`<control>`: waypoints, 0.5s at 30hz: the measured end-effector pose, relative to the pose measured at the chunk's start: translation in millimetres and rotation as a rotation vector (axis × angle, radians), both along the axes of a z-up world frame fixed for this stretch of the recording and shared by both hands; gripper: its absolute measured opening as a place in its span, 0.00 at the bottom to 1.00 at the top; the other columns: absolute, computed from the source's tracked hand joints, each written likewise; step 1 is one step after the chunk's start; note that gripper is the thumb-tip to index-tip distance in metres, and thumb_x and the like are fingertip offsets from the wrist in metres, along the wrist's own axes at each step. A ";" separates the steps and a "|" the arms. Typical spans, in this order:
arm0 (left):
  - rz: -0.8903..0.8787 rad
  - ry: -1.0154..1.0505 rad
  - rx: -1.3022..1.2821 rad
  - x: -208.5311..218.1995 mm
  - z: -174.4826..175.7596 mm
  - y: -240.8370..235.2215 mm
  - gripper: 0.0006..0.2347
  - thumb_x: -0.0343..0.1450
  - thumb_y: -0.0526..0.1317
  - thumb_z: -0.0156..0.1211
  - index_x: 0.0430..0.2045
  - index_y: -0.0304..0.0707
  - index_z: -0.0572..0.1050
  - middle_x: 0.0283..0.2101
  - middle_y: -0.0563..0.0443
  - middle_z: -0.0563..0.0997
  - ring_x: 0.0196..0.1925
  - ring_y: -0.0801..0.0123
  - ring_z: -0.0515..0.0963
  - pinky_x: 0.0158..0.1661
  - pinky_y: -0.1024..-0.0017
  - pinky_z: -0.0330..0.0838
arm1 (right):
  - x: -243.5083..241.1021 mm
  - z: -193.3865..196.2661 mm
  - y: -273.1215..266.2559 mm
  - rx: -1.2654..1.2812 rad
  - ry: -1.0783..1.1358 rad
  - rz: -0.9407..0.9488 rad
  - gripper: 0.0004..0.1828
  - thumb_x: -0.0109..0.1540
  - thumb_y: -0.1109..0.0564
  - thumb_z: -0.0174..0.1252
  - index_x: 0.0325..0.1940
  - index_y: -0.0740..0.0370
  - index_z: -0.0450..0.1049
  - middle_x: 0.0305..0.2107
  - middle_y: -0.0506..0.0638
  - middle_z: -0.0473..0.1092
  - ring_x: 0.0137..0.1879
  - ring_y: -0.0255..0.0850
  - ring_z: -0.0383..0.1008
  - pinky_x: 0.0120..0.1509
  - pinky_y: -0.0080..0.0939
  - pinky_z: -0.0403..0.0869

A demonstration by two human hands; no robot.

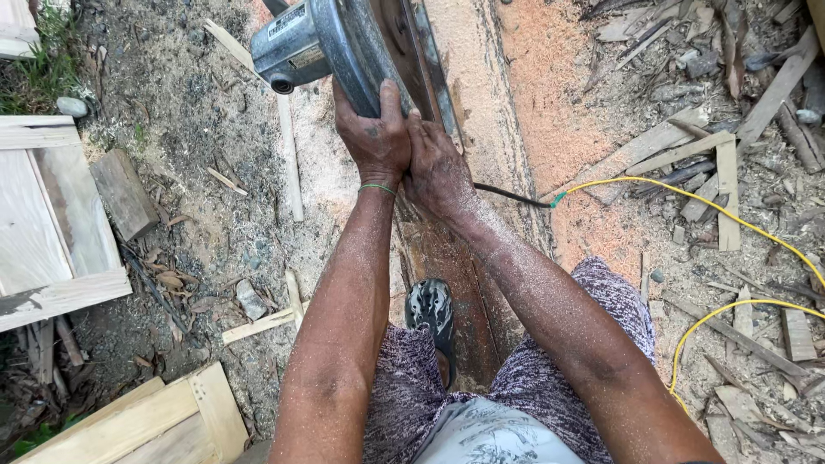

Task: The person uses a circular saw to cut a long plank of wood placed on the ground. They guide the saw along the length of the plank, creating sawdust as the blade cuts through the wood.

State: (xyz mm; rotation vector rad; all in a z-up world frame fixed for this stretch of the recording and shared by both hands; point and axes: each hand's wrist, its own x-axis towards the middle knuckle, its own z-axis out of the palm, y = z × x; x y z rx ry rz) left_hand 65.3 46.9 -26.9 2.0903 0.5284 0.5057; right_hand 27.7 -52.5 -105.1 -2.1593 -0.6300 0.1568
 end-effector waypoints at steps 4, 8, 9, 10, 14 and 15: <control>0.003 0.006 -0.001 4.3 -1.6 1.3 0.20 0.74 0.44 0.58 0.56 0.28 0.67 0.44 0.40 0.80 0.44 0.60 0.85 0.48 0.64 0.82 | 6.4 -0.3 1.4 0.015 0.001 0.005 0.47 0.64 0.55 0.62 0.76 0.78 0.43 0.57 0.70 0.68 0.69 0.60 0.66 0.71 0.55 0.71; -0.015 -0.002 -0.006 3.8 -1.9 2.7 0.18 0.75 0.43 0.57 0.55 0.27 0.67 0.44 0.40 0.81 0.45 0.61 0.85 0.49 0.63 0.81 | 8.1 0.2 2.9 0.004 0.011 0.002 0.49 0.62 0.55 0.64 0.75 0.78 0.44 0.56 0.69 0.69 0.69 0.60 0.65 0.72 0.56 0.69; -0.017 -0.006 0.004 4.1 -1.5 2.8 0.19 0.75 0.42 0.57 0.56 0.27 0.67 0.44 0.40 0.81 0.45 0.61 0.84 0.49 0.63 0.81 | 9.2 -0.3 3.3 0.003 0.033 0.003 0.49 0.60 0.55 0.64 0.75 0.78 0.44 0.56 0.69 0.69 0.69 0.60 0.65 0.72 0.56 0.69; -0.025 -0.010 0.012 5.4 -1.1 2.7 0.19 0.75 0.41 0.57 0.56 0.27 0.67 0.44 0.40 0.80 0.45 0.60 0.84 0.50 0.63 0.80 | 10.5 -1.7 3.6 0.001 0.055 -0.003 0.50 0.59 0.55 0.65 0.75 0.78 0.44 0.55 0.69 0.69 0.69 0.60 0.64 0.71 0.56 0.68; -0.068 -0.051 0.004 3.8 0.1 3.1 0.18 0.76 0.40 0.58 0.56 0.28 0.66 0.45 0.40 0.81 0.46 0.59 0.84 0.51 0.62 0.80 | 4.3 -14.6 8.1 -0.009 0.062 -0.011 0.47 0.59 0.56 0.64 0.75 0.76 0.47 0.58 0.69 0.68 0.71 0.58 0.65 0.73 0.54 0.69; -0.065 -0.044 -0.039 1.1 0.0 2.7 0.18 0.75 0.41 0.58 0.56 0.28 0.66 0.45 0.41 0.80 0.44 0.59 0.84 0.49 0.62 0.82 | 0.4 -19.4 9.4 -0.036 0.076 -0.019 0.45 0.61 0.56 0.63 0.75 0.74 0.48 0.59 0.69 0.68 0.72 0.57 0.66 0.74 0.52 0.69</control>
